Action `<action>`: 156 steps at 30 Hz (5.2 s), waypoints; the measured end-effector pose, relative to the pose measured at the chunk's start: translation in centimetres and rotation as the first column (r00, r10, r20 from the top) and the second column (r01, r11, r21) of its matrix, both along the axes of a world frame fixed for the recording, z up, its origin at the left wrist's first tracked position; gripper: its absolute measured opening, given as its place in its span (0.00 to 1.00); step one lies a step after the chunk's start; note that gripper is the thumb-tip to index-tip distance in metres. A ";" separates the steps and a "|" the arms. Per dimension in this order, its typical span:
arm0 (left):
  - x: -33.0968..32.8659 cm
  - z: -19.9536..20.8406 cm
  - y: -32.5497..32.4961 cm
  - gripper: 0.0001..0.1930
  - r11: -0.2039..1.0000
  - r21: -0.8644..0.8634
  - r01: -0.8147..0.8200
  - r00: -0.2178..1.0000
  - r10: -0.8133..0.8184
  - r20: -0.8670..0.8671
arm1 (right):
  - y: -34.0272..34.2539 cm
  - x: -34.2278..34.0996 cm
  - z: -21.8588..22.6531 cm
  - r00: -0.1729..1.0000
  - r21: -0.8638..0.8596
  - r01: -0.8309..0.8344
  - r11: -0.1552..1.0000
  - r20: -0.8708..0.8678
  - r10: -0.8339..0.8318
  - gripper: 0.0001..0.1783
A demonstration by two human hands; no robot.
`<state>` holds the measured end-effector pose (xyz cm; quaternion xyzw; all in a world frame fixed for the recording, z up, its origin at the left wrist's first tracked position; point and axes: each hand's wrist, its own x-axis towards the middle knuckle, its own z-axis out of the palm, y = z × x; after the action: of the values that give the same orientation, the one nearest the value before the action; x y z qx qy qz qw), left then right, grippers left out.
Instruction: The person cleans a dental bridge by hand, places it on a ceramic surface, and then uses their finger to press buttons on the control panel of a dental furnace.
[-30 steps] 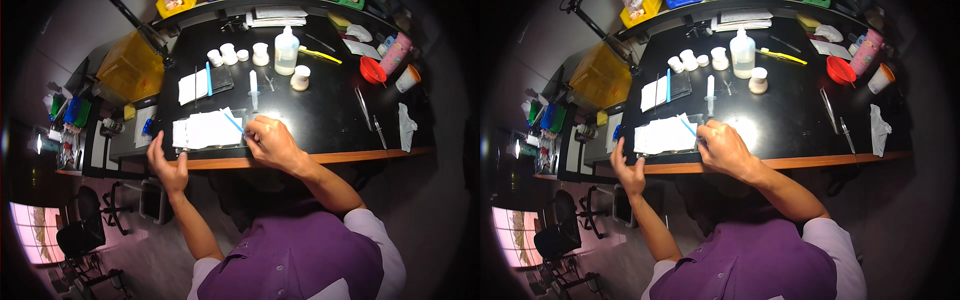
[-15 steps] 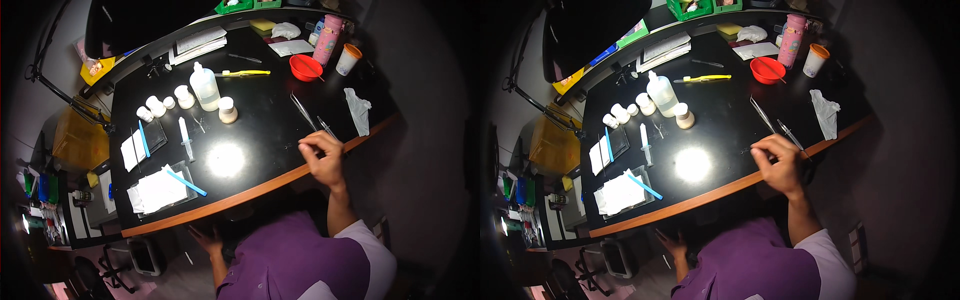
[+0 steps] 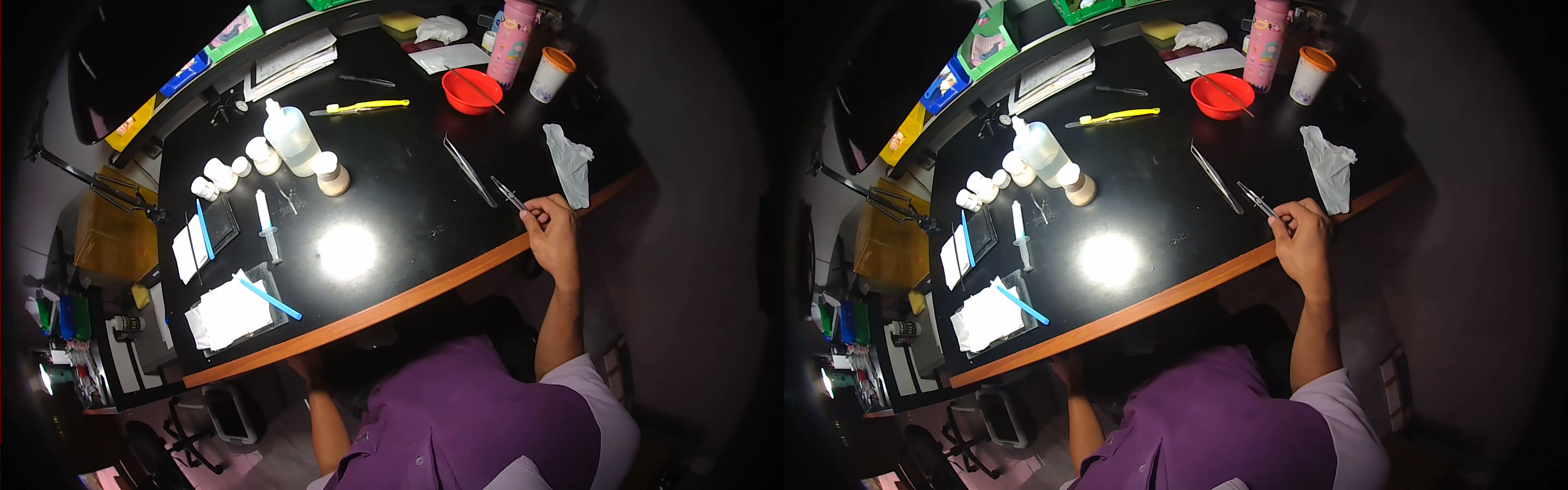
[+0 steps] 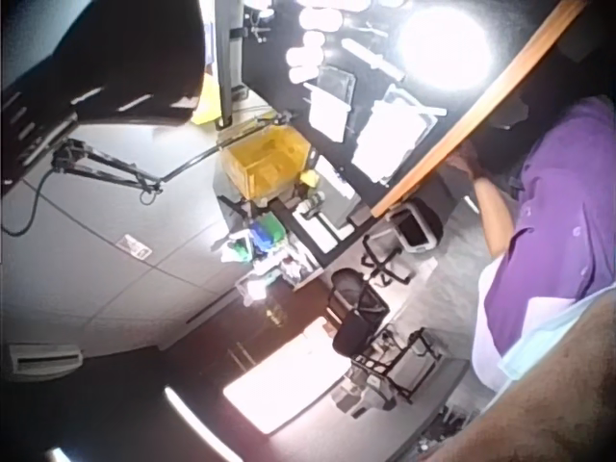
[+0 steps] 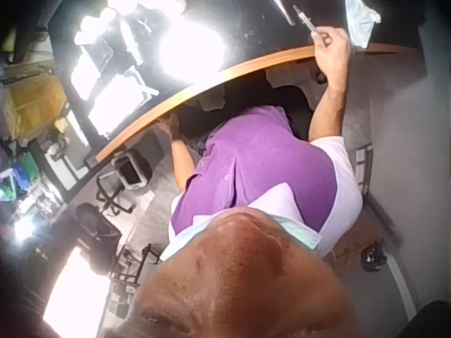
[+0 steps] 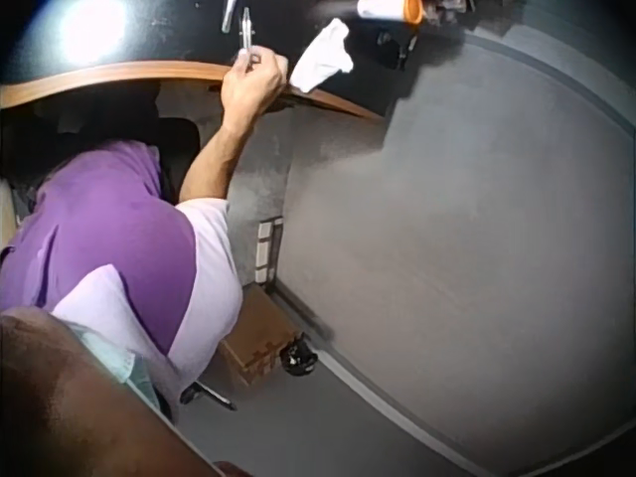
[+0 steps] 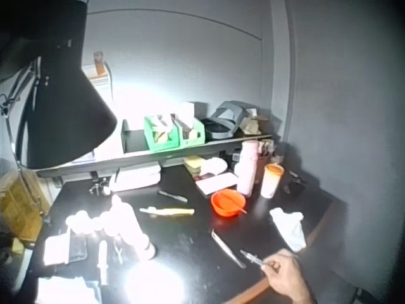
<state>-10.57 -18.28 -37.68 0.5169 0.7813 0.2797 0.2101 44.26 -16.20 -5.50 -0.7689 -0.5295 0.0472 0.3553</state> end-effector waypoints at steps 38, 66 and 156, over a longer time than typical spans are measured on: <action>1.3 -0.5 -1.0 0.62 0.974 -0.034 -0.224 0.971 0.220 -0.092 | 28.9 -14.1 0.3 0.713 -0.092 -0.662 0.744 0.230 0.663 0.18; 1.5 2.2 -1.7 0.62 0.956 -0.072 -0.285 0.958 0.286 -0.003 | 27.8 -22.0 -0.9 0.822 -0.033 -0.548 0.836 -0.206 0.531 0.59; -10.4 31.9 10.7 0.28 0.969 0.244 -0.046 0.962 -0.022 0.273 | 12.2 -31.6 2.9 0.241 -0.006 -0.895 0.447 -0.849 0.471 0.35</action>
<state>-20.99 -7.61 -5.73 0.4907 0.7069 0.4450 0.2480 12.66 -4.01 -2.56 -0.4017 -0.5884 0.6507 0.2627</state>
